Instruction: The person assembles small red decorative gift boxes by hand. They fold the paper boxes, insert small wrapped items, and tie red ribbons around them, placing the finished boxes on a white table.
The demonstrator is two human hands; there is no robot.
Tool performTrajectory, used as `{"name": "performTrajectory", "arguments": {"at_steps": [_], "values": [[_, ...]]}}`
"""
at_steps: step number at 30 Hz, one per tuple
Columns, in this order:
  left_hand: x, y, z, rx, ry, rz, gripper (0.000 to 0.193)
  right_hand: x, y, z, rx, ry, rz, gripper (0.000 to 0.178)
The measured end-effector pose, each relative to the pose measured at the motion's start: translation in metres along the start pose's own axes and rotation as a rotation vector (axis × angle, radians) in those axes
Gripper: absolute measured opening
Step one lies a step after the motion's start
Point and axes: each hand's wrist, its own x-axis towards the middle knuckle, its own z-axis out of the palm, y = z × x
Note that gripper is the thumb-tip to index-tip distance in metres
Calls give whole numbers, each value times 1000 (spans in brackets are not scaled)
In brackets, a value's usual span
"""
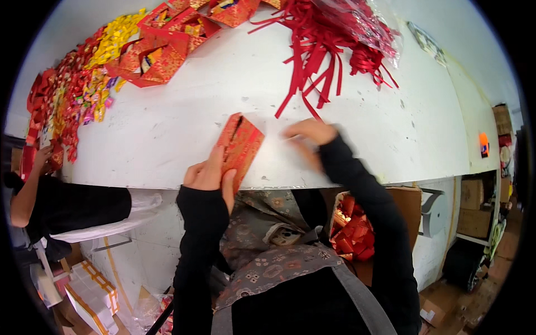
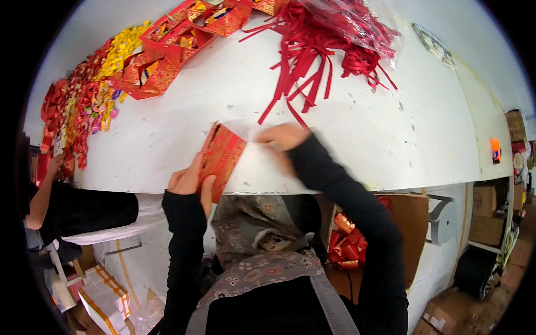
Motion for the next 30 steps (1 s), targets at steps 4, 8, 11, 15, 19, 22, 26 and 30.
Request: {"name": "performTrajectory", "arguments": {"at_steps": [4,8,11,15,19,22,26,30], "values": [[6,2,9,-3,48,-58,42,-100,10,-122,-464,-197,-7,18],[11,6,19,75,104,-141,41,-101,-21,-113,-724,-356,-119,21],[11,4,18,68,105,-107,41,-73,-22,-89,-562,-482,-220,16],[8,7,13,-40,115,-81,41,-38,-5,-41,-215,-375,-227,15],[2,-1,21,-152,173,-105,41,17,-50,-1,486,-264,327,6],[4,-2,22,-175,160,-85,41,42,-54,13,613,-234,688,8],[3,-6,25,-175,152,-57,40,43,-49,17,606,-256,832,14],[2,-4,27,-192,153,-84,39,45,-49,13,569,-267,902,20]]}}
